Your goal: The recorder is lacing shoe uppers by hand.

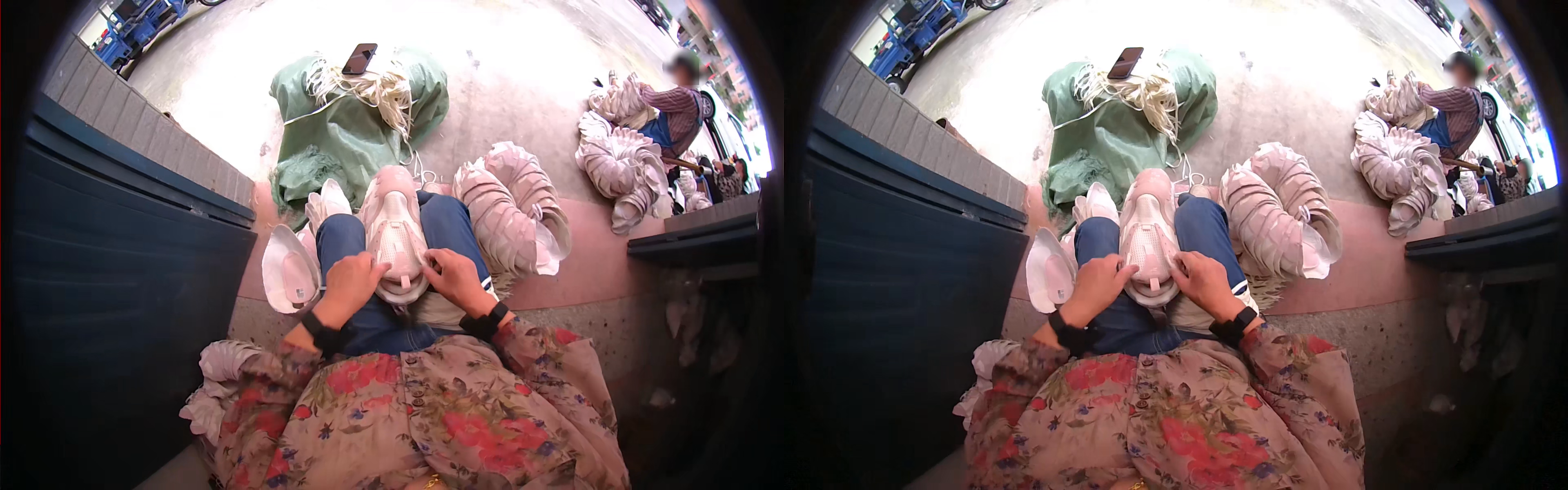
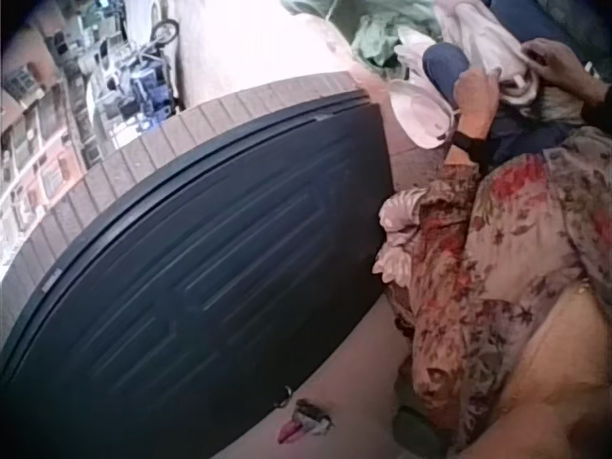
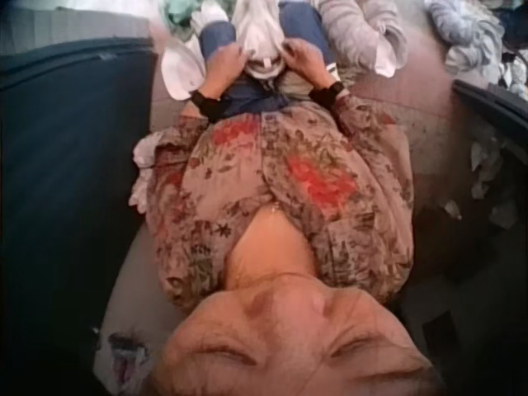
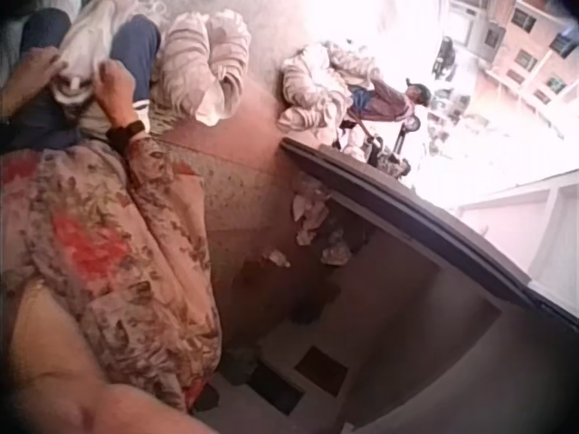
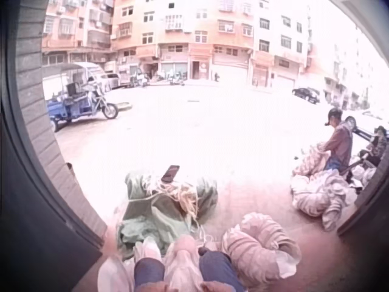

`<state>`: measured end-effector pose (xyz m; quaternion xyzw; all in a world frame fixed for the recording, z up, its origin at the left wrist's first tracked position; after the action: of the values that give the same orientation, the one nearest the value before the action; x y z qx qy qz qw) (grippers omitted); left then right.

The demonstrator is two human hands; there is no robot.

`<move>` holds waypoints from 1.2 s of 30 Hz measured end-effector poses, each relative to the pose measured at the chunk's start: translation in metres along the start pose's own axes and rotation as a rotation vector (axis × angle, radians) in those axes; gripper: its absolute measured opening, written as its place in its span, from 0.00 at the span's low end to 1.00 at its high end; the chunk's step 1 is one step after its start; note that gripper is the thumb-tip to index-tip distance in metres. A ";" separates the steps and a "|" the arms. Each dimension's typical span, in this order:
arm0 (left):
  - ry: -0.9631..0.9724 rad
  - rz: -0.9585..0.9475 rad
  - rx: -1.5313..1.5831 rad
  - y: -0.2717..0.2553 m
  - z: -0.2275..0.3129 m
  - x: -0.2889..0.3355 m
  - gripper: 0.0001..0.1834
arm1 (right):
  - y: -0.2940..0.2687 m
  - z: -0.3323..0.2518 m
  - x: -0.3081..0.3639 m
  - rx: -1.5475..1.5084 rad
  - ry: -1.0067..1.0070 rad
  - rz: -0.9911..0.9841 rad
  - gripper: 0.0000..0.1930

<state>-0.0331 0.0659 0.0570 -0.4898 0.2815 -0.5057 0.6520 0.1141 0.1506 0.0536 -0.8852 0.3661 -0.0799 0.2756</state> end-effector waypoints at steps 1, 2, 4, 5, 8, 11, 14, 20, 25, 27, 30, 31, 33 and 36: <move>-0.002 -0.001 0.002 0.009 -0.004 -0.003 0.13 | -0.002 0.002 0.000 0.001 0.001 -0.003 0.09; -0.011 0.028 -0.012 0.014 -0.008 -0.006 0.14 | -0.001 0.007 0.001 -0.090 0.028 -0.035 0.09; -0.024 0.018 -0.011 0.020 -0.011 -0.010 0.16 | -0.010 0.014 0.008 -0.205 0.105 -0.048 0.08; -0.016 0.001 -0.003 0.024 -0.011 -0.012 0.16 | -0.021 0.017 0.014 -0.173 0.044 0.017 0.07; 0.015 0.067 -0.040 0.023 -0.003 -0.008 0.12 | -0.044 0.021 0.032 -0.019 0.070 0.019 0.06; 0.070 0.010 -0.073 0.031 0.005 -0.009 0.12 | -0.049 0.011 0.045 0.052 -0.001 -0.035 0.07; 0.101 0.006 -0.075 0.025 0.011 -0.015 0.11 | -0.048 0.009 0.062 0.122 -0.030 -0.125 0.08; 0.138 -0.030 -0.135 0.017 0.016 -0.037 0.10 | -0.049 0.024 0.050 0.197 -0.037 -0.262 0.09; 0.349 0.077 -0.102 -0.005 0.066 -0.028 0.08 | -0.038 0.056 0.059 0.163 -0.191 -0.257 0.10; 0.475 -0.015 0.013 0.003 0.086 -0.021 0.08 | -0.026 0.042 0.059 0.310 -0.285 -0.317 0.05; 0.613 -0.087 0.171 0.034 0.106 -0.015 0.06 | -0.017 0.040 0.060 0.352 -0.210 -0.318 0.02; 0.623 -0.092 0.239 0.041 0.111 -0.013 0.07 | -0.018 0.035 0.061 0.350 -0.252 -0.300 0.02; 0.656 -0.115 0.193 0.050 0.125 -0.013 0.09 | -0.022 0.029 0.059 0.357 -0.266 -0.338 0.02; 0.700 -0.164 0.221 0.068 0.135 -0.015 0.12 | -0.041 0.025 0.050 0.309 -0.261 -0.263 0.04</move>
<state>0.1052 0.1283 0.0409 -0.2349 0.3908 -0.7204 0.5226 0.1831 0.1507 0.0525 -0.8755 0.1925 -0.0549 0.4399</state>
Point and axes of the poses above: each hand's wrist, its own x-axis away from the middle knuckle, its own y-axis out of the palm, z = x × y, the point moved 9 cm from there along -x, towards the middle knuckle, and after that the axes turned 11 degrees about -x, right-handed, at the moved point
